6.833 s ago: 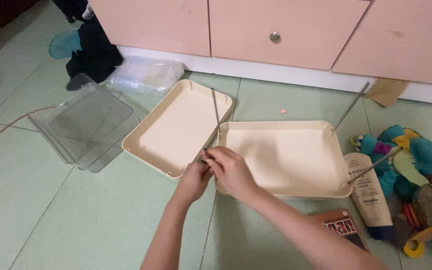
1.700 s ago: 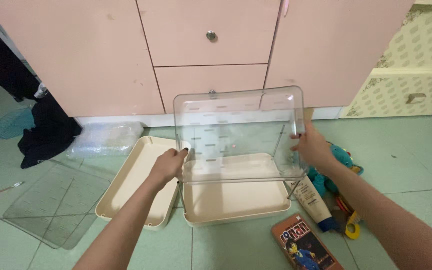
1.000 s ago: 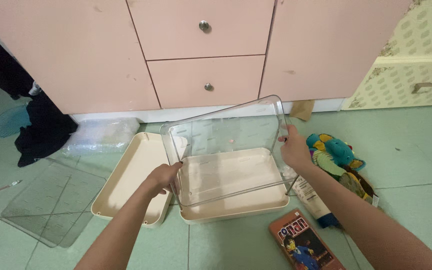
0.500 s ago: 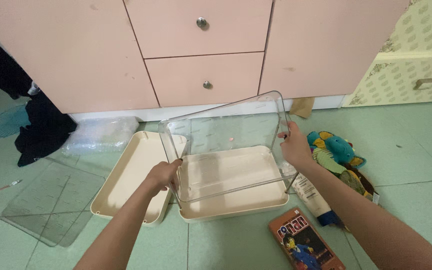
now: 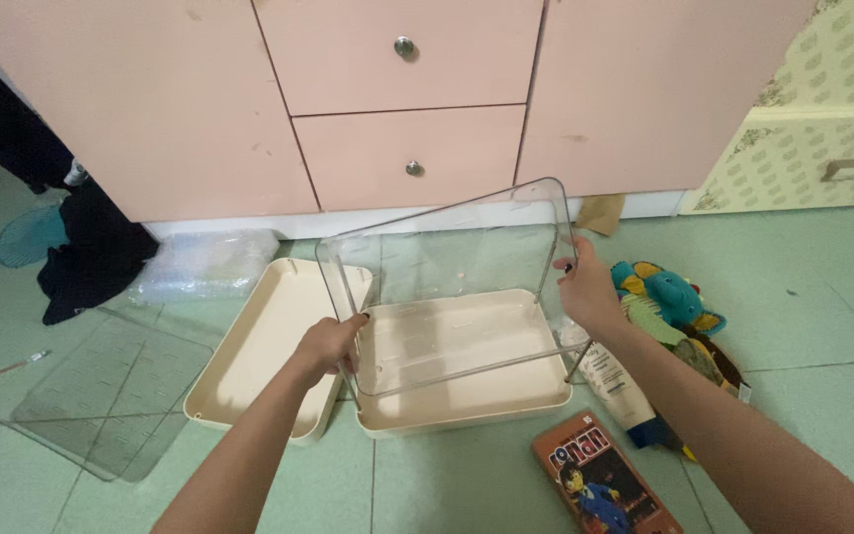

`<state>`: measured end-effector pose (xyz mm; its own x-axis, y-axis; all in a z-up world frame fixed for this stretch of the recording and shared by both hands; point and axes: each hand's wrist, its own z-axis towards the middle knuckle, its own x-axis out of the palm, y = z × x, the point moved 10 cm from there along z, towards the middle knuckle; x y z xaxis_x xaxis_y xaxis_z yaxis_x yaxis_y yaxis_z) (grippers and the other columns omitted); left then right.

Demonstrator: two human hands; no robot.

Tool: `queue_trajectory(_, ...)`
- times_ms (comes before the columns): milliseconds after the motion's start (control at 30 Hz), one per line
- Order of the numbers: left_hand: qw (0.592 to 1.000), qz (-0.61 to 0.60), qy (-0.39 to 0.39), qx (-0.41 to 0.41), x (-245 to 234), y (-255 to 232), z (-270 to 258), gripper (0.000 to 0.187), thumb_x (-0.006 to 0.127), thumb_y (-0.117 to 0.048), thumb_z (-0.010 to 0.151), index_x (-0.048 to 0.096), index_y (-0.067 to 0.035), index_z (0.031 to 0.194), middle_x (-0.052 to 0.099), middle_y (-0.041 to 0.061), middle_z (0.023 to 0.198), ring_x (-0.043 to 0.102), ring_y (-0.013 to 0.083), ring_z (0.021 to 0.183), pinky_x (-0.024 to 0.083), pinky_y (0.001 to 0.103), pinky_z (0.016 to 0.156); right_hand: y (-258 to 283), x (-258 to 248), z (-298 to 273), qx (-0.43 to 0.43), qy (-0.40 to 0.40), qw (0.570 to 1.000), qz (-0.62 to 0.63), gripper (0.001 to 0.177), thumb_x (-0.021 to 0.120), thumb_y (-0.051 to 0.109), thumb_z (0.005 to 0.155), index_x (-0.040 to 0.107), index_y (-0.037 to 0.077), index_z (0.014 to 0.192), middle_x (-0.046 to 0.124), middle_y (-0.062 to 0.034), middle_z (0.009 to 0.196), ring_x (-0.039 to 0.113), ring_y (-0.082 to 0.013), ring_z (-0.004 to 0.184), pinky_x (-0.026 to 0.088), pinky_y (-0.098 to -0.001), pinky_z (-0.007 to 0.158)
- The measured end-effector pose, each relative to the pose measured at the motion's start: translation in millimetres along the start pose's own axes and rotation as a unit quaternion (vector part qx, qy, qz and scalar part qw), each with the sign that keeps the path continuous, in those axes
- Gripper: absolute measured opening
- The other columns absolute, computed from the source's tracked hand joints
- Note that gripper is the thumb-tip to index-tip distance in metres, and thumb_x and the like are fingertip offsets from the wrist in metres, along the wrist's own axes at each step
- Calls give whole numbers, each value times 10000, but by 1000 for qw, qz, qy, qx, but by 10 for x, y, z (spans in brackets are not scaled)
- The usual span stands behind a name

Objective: The person assembles a two-tier plastic storage cart by inserting metal rods into beige trays and stacking them. They then place a clear plastic lid on top and arrange toys and a lotion bottle on the shelves.

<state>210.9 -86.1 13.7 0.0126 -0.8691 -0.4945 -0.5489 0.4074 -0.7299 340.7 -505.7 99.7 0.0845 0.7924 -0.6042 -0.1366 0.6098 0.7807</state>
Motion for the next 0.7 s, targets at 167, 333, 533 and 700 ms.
queue_trajectory(167,990,-76,49,-104,28,220,-10,1008,342,-823,865,696,101,1058,724,211,858,694,284,737,511,397,718,209,53,-110,-51,-11,985,-166,488,592,-25,831,441,-10,1295,709,-262,1015,661,-473,998,512,-556,862)
queue_trajectory(333,985,-108,64,-122,-47,270,-90,1115,251,-892,792,719,68,1113,748,219,901,682,278,845,506,392,761,140,171,-80,-4,-1,977,-214,380,601,33,905,424,-71,1224,675,-345,978,677,-515,970,534,-575,863)
queue_trajectory(533,986,-76,83,-120,-12,304,-96,1146,310,-918,727,738,64,1137,749,212,958,690,267,852,528,384,781,-255,305,5,34,-6,984,-173,442,699,90,828,470,-94,1158,662,-347,1073,655,-503,1033,533,-546,889)
queue_trajectory(700,992,-29,54,-108,25,349,-46,1178,312,-927,719,725,96,1129,720,217,960,696,257,815,565,382,722,-638,368,-22,100,-11,989,-110,398,661,103,875,484,-123,1151,664,-356,1083,668,-485,1045,538,-517,892)
